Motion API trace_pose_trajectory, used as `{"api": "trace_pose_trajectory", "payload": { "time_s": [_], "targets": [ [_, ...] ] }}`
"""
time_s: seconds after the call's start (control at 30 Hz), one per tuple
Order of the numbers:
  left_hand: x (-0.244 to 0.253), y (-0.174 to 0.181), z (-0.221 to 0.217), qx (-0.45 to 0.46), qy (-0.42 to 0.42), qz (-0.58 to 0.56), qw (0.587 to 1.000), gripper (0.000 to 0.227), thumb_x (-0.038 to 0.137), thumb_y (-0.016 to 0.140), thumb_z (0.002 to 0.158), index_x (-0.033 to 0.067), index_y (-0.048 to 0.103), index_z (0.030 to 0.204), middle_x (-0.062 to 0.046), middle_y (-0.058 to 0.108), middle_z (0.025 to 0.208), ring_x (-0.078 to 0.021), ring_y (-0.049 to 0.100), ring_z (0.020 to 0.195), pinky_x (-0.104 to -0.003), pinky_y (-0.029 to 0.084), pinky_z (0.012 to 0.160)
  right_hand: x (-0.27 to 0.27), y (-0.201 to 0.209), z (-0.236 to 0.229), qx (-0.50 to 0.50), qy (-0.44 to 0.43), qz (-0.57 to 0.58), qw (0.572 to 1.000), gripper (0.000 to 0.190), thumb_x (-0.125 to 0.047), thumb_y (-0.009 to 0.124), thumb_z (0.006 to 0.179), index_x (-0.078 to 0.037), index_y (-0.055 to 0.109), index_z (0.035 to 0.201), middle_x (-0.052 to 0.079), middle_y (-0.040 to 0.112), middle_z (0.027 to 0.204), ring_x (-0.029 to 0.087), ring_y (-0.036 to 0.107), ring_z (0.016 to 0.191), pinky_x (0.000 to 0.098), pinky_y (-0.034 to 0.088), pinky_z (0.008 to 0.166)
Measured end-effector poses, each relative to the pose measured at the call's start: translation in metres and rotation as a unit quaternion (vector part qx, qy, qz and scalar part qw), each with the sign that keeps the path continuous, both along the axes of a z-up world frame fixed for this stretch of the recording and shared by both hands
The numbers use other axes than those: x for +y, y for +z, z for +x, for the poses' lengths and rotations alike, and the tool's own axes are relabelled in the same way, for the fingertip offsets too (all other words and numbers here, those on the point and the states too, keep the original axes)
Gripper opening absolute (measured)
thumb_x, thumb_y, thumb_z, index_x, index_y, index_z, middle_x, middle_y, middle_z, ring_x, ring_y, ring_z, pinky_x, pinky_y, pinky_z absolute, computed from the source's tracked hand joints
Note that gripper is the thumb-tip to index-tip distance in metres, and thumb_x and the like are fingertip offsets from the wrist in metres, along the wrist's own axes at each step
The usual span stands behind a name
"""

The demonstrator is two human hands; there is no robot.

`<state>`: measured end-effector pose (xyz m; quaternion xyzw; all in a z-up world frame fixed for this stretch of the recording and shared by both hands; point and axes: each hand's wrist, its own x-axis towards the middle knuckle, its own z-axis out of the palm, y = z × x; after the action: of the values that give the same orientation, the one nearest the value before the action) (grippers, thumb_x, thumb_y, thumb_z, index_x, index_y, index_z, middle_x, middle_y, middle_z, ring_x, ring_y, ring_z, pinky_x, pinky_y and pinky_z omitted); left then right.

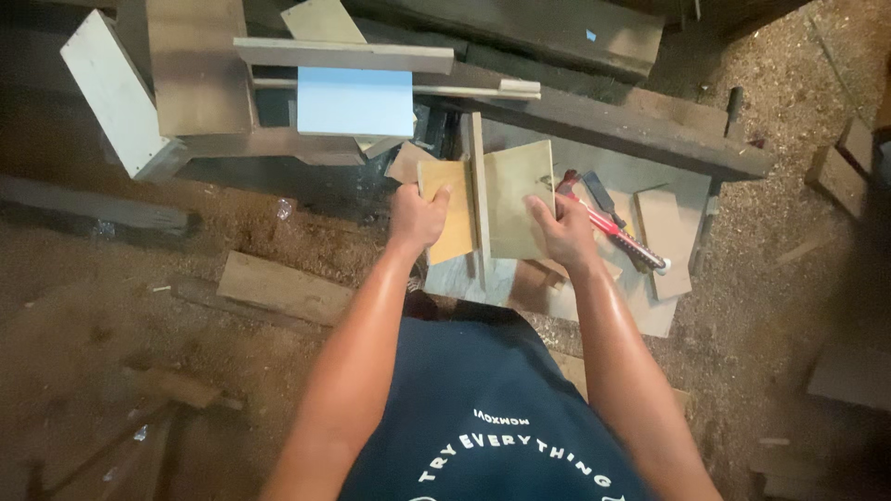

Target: The person assembles small wooden pieces into a box-like structure. They align the pieces, apply glue to the edges, and use a hammer to drive nails into the joints. The person repeatedly adjusts the pieces and hammers them together until the structure is formed.

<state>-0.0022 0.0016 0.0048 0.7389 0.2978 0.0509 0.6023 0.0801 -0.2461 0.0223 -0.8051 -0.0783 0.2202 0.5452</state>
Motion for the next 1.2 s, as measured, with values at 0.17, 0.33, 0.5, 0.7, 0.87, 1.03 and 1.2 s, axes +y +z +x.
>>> {"api": "trace_pose_trajectory", "payload": {
  "time_s": [0.17,0.33,0.5,0.7,0.87,1.03,1.2],
  "targets": [
    [0.001,0.000,0.001,-0.003,0.002,-0.001,1.000,0.025,0.024,0.072,0.088,0.0024,0.077,0.100,-0.014,0.079,0.090,-0.0258,0.078,0.082,-0.038,0.058,0.072,0.000,-0.003,0.002,-0.005,-0.004,-0.013,1.000,0.030,-0.029,0.068,0.102,0.000,0.074,0.104,-0.004,0.065,0.081,0.005,0.054,0.072,0.0251,0.045,0.063],
    [0.002,-0.006,-0.002,-0.013,0.004,-0.023,1.000,0.025,0.023,0.071,0.089,0.0016,0.077,0.100,-0.013,0.080,0.089,-0.0235,0.078,0.080,-0.037,0.058,0.072,-0.002,-0.008,0.002,-0.008,-0.001,-0.013,1.000,0.030,-0.029,0.068,0.101,0.000,0.074,0.107,-0.005,0.066,0.084,0.004,0.055,0.074,0.0244,0.046,0.065],
    [0.003,-0.010,-0.002,-0.033,-0.002,-0.025,0.999,0.025,0.023,0.071,0.090,0.0004,0.076,0.100,-0.014,0.080,0.089,-0.0234,0.078,0.080,-0.036,0.057,0.071,-0.004,-0.011,0.004,-0.002,0.002,0.015,1.000,0.029,-0.028,0.069,0.101,0.000,0.075,0.108,-0.005,0.066,0.086,0.004,0.055,0.075,0.0244,0.046,0.066],
    [0.004,-0.012,-0.001,-0.039,-0.006,-0.034,0.999,0.026,0.023,0.070,0.090,0.0004,0.076,0.101,-0.013,0.079,0.088,-0.0227,0.077,0.079,-0.036,0.057,0.071,-0.004,-0.013,0.006,0.003,0.003,0.015,1.000,0.029,-0.028,0.068,0.102,0.000,0.074,0.105,-0.006,0.066,0.085,0.004,0.055,0.075,0.0238,0.047,0.065],
    [0.006,-0.012,-0.004,-0.042,-0.004,-0.046,0.998,0.027,0.024,0.070,0.090,0.0000,0.075,0.101,-0.013,0.080,0.089,-0.0227,0.078,0.079,-0.036,0.058,0.071,-0.002,-0.007,0.005,-0.010,0.005,-0.024,1.000,0.030,-0.029,0.068,0.101,-0.001,0.074,0.106,-0.007,0.062,0.081,0.004,0.052,0.073,0.0241,0.045,0.063],
    [0.007,-0.014,-0.004,-0.030,-0.007,-0.017,0.999,0.027,0.026,0.072,0.090,0.0005,0.077,0.100,-0.012,0.079,0.088,-0.0222,0.078,0.079,-0.036,0.058,0.071,-0.002,-0.001,0.004,-0.029,0.011,-0.039,0.999,0.031,-0.031,0.068,0.101,-0.001,0.074,0.104,-0.007,0.063,0.079,0.003,0.052,0.071,0.0239,0.044,0.062],
    [0.007,-0.016,-0.002,0.005,-0.001,-0.033,0.999,0.028,0.027,0.073,0.090,0.0007,0.077,0.098,-0.013,0.079,0.085,-0.0221,0.077,0.074,-0.037,0.057,0.068,-0.003,0.000,0.006,-0.015,0.002,-0.033,0.999,0.031,-0.030,0.070,0.102,0.001,0.075,0.101,-0.006,0.058,0.077,0.005,0.047,0.070,0.0263,0.040,0.060]
  ]
}}
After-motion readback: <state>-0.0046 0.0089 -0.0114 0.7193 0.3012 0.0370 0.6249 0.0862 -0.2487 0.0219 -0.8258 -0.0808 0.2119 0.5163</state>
